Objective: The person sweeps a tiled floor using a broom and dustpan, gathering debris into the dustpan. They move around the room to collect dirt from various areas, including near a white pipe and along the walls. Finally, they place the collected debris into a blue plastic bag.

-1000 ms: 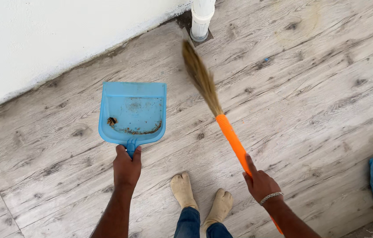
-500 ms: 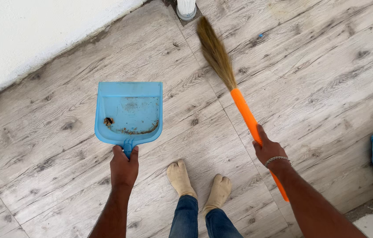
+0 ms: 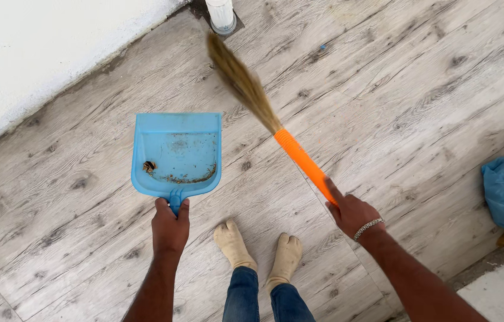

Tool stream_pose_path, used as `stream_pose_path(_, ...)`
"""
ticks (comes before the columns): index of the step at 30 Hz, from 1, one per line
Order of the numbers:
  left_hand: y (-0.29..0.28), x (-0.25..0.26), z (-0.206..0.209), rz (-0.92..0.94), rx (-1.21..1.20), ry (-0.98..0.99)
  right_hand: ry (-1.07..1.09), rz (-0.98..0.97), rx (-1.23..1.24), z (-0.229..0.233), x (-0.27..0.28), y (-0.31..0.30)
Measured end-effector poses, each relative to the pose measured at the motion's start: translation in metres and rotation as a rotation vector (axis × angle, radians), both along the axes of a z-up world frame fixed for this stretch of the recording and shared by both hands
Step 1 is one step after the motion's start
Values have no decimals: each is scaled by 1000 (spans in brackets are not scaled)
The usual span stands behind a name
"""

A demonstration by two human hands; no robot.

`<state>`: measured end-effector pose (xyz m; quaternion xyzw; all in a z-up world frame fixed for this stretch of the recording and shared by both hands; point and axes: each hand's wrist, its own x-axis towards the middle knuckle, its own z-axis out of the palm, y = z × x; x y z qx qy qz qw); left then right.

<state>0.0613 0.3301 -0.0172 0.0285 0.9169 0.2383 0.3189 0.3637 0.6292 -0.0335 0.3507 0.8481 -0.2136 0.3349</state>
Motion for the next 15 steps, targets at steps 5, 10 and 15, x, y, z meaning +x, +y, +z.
stream_pose_path(5,6,16,-1,-21,-37,-12,-157,233,-87,-3,-2,-66)
stream_pose_path(10,9,22,-7,-79,-11,29,-247,-115,-28,-18,57,0)
stream_pose_path(15,23,25,-2,-59,7,6,-234,-609,78,-9,98,105)
